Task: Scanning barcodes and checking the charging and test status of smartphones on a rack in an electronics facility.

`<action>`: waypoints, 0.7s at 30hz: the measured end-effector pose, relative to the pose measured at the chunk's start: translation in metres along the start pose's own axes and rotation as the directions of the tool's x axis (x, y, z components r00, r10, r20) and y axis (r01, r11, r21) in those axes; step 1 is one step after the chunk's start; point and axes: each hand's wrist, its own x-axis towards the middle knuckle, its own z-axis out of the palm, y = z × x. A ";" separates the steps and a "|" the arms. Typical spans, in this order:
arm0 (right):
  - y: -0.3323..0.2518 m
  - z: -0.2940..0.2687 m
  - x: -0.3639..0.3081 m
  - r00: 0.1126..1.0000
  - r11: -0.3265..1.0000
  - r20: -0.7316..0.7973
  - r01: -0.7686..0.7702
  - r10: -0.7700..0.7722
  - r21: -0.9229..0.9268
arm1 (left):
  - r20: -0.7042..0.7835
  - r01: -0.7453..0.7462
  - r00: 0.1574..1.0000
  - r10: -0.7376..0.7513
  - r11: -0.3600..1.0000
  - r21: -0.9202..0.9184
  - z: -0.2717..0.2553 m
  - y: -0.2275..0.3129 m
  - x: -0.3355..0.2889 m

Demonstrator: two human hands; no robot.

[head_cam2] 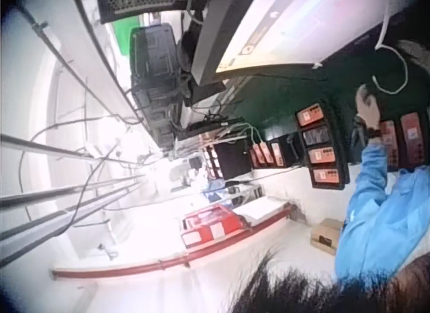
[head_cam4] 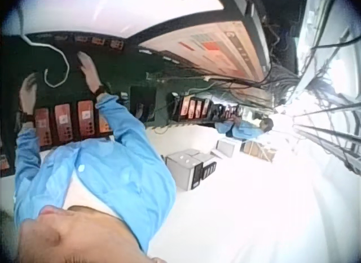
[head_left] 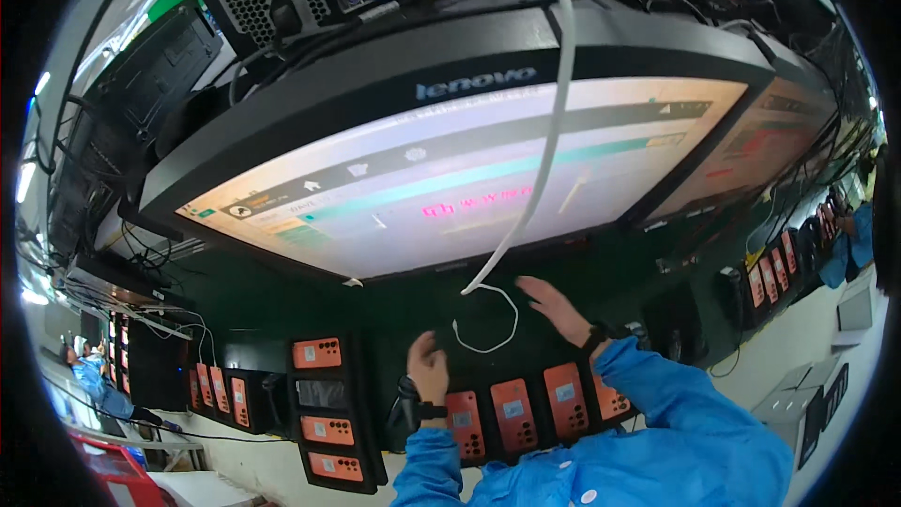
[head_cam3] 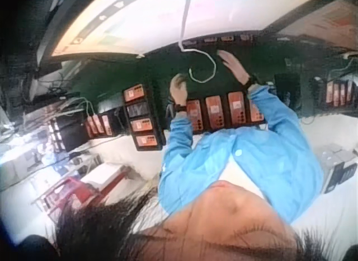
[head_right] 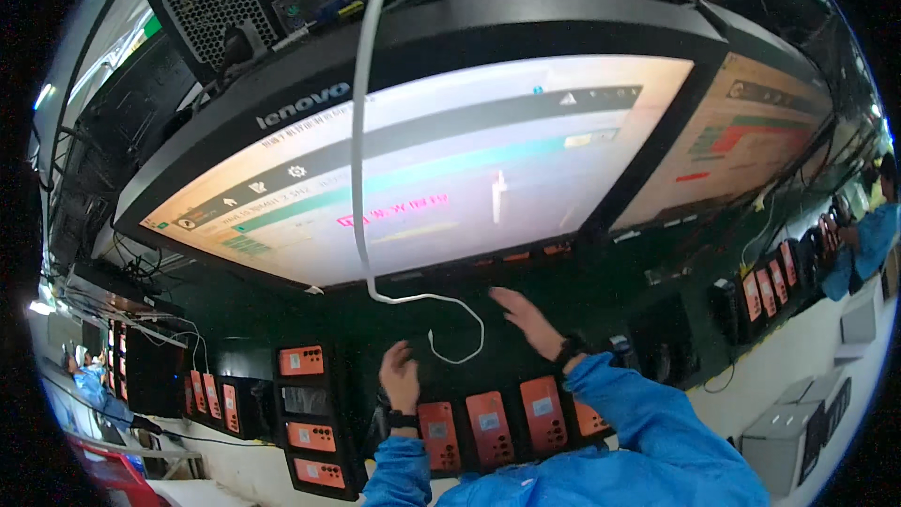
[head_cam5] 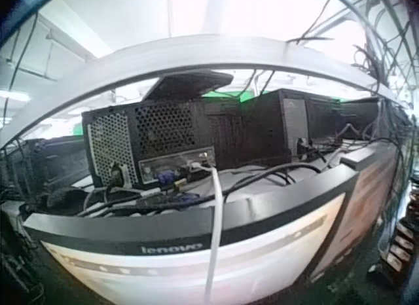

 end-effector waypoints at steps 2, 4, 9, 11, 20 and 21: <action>-0.043 0.056 0.001 0.973 0.989 0.176 0.143 -0.148 0.045 | -0.218 -0.072 0.963 0.158 0.931 0.357 -0.041 -0.025 -0.007; -0.069 0.081 -0.025 0.810 0.927 0.563 -0.071 -0.162 0.369 | -0.268 0.004 0.929 0.255 0.717 0.697 -0.085 -0.064 -0.014; -0.033 0.068 -0.139 0.974 0.972 0.130 -0.164 0.187 -0.167 | -0.105 0.218 0.941 -0.322 0.337 0.916 -0.117 -0.099 -0.039; 0.019 0.038 -0.209 0.955 0.915 -0.137 -0.293 0.264 -0.276 | -0.029 0.180 0.922 -0.387 0.360 0.916 -0.124 -0.113 -0.039; 0.008 0.007 -0.391 0.899 0.608 -0.437 -0.357 0.019 -0.709 | 0.018 0.355 0.915 -0.403 0.824 0.441 -0.118 0.012 -0.148; 0.010 0.008 -0.397 0.860 0.633 -0.500 -0.445 0.105 -0.633 | 0.083 0.308 0.915 -0.395 0.817 0.488 -0.108 0.025 -0.158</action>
